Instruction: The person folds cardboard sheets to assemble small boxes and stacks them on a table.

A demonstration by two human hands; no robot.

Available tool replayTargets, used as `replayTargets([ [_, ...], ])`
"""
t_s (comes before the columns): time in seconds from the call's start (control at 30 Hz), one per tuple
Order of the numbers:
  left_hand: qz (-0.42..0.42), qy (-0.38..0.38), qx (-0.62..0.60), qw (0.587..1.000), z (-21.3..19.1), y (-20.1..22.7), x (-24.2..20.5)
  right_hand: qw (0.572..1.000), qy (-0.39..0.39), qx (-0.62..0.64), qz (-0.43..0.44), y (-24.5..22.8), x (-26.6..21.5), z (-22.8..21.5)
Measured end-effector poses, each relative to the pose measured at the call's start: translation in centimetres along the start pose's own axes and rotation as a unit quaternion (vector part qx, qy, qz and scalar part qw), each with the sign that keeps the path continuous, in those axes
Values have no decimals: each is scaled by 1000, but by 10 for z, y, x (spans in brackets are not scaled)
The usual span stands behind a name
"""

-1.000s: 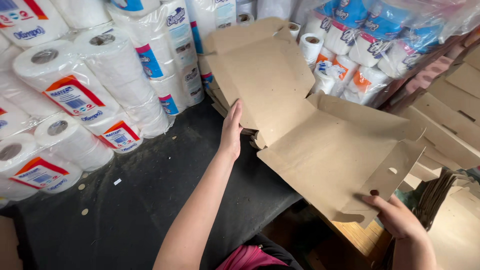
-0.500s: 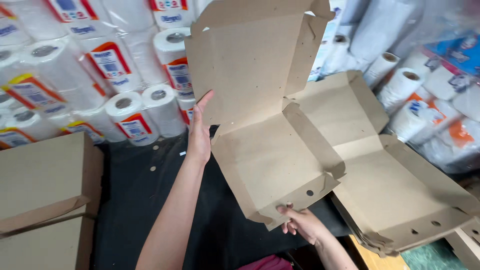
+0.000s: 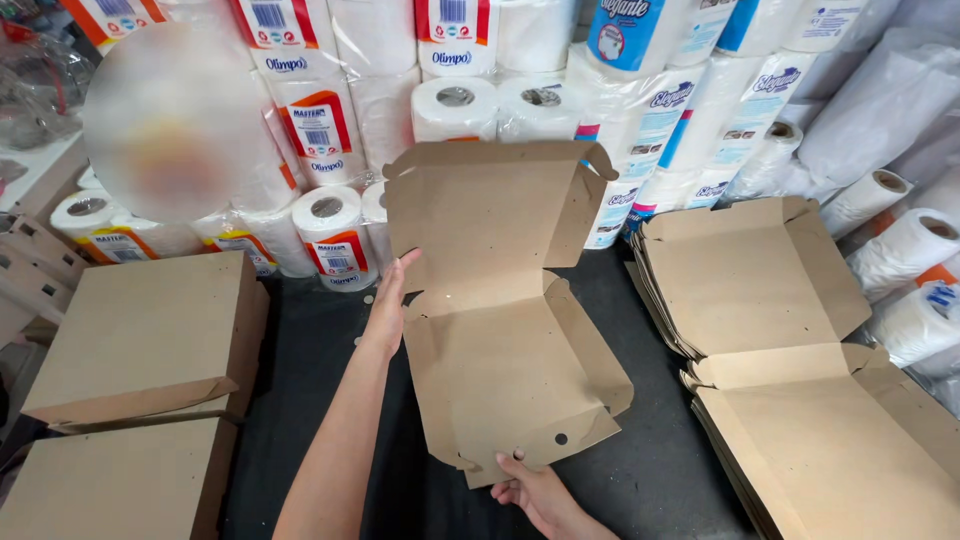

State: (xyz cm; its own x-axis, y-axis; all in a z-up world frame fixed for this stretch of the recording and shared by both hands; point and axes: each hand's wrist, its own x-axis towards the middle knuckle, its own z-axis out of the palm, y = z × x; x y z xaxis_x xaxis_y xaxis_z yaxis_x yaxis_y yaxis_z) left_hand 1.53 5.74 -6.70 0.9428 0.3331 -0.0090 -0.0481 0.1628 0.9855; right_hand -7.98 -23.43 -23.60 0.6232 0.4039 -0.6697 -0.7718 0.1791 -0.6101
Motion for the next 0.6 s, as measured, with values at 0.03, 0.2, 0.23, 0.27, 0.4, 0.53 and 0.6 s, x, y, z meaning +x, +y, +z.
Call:
replayTargets([
  [0.03, -16, 27, 58, 998, -6, -14, 4, 1000, 2, 12, -8, 4, 1, 4],
  [0.2, 31, 61, 261, 963, -1, -33, -48, 998, 23, 63, 11, 15, 12, 34],
  [0.23, 104, 27, 306, 946, 6, -31, -72, 997, 3, 82, 9, 19, 17, 37],
  [0.27, 177, -9, 350, 920, 13, -26, -95, 995, -17, 102, 5, 22, 22, 41],
  [0.4, 211, 21, 381, 900, 55, -52, -195, 993, -75, 90, 9, 19, 18, 33],
  [0.53, 165, -73, 455, 872, 74, -99, -250, 990, -123, -64, 13, -20, -39, 28],
  [0.6, 151, -98, 475, 861, 78, -124, -262, 989, -99, -105, 20, -33, -59, 11],
])
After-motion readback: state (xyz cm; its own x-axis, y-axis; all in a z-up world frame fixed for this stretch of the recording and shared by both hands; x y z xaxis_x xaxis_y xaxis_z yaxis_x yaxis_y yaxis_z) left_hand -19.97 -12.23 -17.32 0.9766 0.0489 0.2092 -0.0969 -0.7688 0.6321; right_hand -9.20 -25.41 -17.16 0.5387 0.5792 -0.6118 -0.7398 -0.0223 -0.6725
